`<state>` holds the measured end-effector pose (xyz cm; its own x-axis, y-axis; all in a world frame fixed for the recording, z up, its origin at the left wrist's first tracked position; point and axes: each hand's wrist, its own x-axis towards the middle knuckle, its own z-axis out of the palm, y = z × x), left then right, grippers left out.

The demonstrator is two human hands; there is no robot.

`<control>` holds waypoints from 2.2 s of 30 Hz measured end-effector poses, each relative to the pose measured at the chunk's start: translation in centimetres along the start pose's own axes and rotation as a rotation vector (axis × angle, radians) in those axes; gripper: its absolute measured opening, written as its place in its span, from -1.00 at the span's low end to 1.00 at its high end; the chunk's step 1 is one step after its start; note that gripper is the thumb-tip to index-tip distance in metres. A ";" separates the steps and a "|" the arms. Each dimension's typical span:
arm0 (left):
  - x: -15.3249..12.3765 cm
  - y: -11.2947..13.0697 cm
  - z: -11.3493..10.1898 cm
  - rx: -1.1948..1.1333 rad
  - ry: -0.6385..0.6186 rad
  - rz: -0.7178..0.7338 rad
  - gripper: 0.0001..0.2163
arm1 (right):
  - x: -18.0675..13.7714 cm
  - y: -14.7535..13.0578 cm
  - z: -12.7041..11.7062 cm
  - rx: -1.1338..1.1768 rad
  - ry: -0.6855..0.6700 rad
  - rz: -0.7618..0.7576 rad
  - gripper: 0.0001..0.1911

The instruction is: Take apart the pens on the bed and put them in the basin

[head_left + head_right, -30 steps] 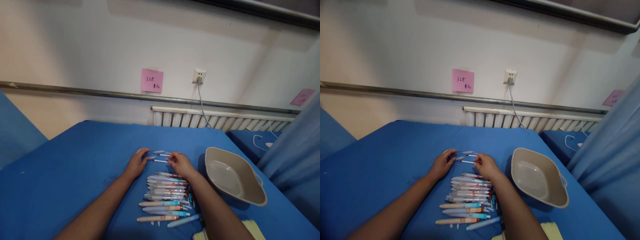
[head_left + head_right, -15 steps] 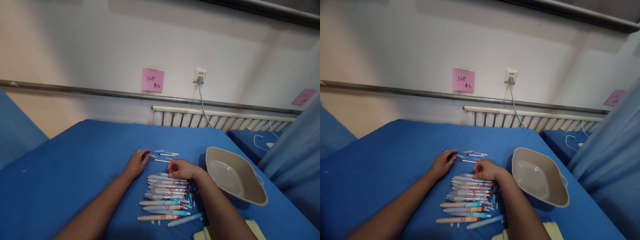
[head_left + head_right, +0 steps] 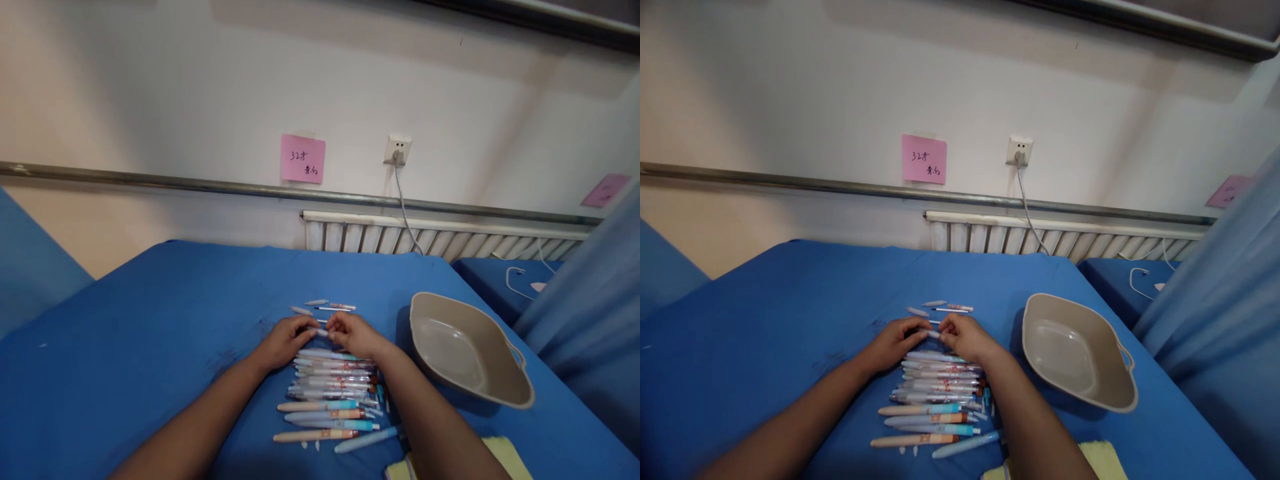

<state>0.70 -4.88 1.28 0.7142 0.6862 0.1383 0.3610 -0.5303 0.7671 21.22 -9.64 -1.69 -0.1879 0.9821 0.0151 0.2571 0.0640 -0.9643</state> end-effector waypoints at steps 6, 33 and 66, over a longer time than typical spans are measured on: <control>0.3 -0.9 -0.3 0.076 0.129 -0.015 -0.77 | 0.5 0.8 -0.7 -0.045 0.013 0.023 -0.91; -0.1 0.4 -0.8 0.205 0.120 -0.065 -0.64 | 0.6 1.0 -0.6 -0.007 0.045 -0.021 -0.92; -0.1 -1.3 -2.9 0.357 0.036 0.049 -0.79 | 0.4 1.9 -3.4 -0.360 0.142 0.050 -0.92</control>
<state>-1.52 -2.83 2.09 0.7163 0.6697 0.1962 0.5182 -0.6988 0.4931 24.83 -8.57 -2.59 -0.0405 0.9987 0.0309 0.5833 0.0487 -0.8108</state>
